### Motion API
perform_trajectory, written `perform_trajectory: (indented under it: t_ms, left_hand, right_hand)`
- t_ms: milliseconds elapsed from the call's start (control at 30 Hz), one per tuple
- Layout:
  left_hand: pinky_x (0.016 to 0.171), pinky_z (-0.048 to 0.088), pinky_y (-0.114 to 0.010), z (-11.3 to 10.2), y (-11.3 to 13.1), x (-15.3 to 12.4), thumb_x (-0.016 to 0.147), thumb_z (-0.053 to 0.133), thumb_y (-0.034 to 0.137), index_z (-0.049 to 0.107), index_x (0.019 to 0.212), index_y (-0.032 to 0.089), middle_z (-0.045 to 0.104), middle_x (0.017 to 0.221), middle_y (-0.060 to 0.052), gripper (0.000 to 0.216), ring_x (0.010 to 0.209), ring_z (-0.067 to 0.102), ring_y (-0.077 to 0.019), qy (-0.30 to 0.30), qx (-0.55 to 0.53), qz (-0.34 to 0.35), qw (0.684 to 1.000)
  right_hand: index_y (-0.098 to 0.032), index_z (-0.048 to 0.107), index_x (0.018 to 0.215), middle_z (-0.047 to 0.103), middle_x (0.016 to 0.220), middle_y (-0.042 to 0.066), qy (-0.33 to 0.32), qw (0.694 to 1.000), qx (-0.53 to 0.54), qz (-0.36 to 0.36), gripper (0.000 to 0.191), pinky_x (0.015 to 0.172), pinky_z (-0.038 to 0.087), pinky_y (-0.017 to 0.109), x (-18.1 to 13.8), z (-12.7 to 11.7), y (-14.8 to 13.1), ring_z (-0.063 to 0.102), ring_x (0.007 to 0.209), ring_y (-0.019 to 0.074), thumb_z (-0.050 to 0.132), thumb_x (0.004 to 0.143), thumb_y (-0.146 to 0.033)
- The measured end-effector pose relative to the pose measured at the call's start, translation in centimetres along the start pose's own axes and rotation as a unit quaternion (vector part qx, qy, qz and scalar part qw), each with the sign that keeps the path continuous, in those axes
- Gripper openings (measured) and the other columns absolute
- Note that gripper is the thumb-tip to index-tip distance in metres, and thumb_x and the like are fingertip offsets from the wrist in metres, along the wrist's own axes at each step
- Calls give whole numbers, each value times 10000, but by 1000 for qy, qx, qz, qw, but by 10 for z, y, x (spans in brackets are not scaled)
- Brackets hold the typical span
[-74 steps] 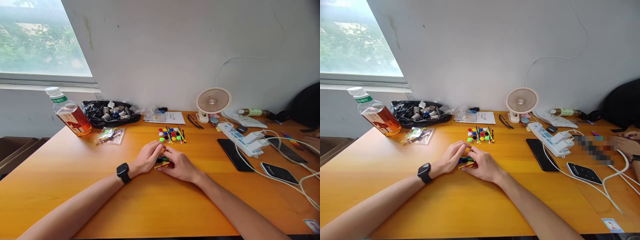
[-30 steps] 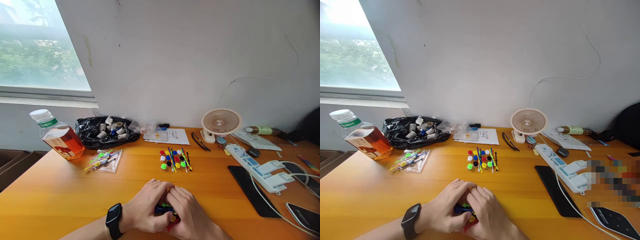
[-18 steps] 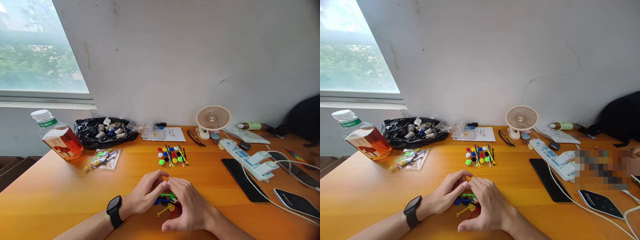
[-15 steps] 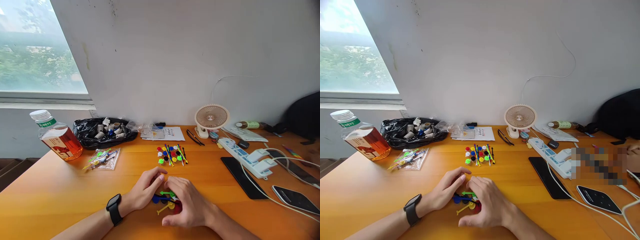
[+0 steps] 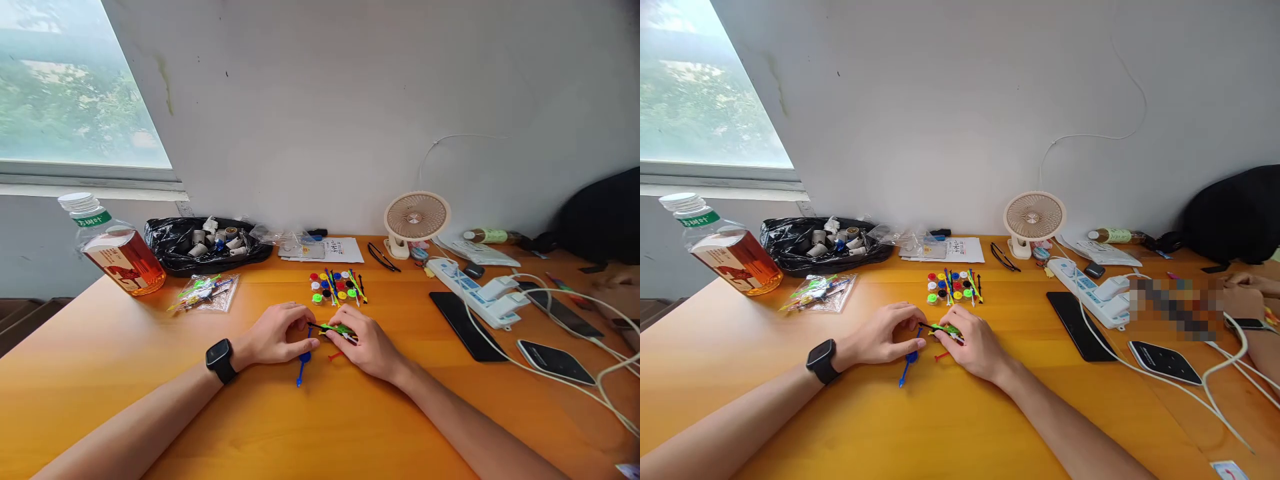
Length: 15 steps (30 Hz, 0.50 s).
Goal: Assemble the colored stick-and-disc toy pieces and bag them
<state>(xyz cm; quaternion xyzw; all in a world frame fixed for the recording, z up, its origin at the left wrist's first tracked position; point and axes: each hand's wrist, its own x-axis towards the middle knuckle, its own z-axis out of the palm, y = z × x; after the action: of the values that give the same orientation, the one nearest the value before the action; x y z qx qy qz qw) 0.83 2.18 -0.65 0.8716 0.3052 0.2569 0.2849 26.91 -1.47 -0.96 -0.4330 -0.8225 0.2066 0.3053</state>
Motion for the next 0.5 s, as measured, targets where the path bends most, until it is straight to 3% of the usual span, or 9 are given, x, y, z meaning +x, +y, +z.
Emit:
perform_trajectory:
  t_ms: [100,233,367,500]
  left_hand:
    - [713,446,-282,6,-1,0,983,655,540,693,1149,197,655,846,-24,383,748,583,-161,5,53,24,998]
    - [634,434,-260,10,-6,0,1038,583,522,664,1231,210,663,791,-1,376,677,581,-146,30,39,-11,999]
    - [678,462,-273,6,-2,-1,1089,489,473,650,1249,213,698,805,-9,346,704,611,-155,19,16,-18,1000]
    - [719,474,-283,1,2,-3,974,662,444,626,1303,215,684,897,-13,402,762,609,-162,-7,21,17,1000]
  right_hand:
    - [-222,682,1024,686,1015,50,-2,1000,-3,-12,82,825,529,317,-1,0,0,667,888,191,641,1029,-292]
    - [-221,681,1050,693,1025,53,-9,1000,-11,-18,78,832,534,325,-1,-1,0,672,897,198,648,1024,-287]
    - [-221,683,1078,697,1051,56,-12,1000,-18,-18,88,850,537,326,-2,-1,0,679,920,201,639,1032,-282]
    - [-235,692,1162,701,1102,57,-23,999,-6,-28,144,881,540,328,-2,-1,-1,686,971,203,621,1052,-295]
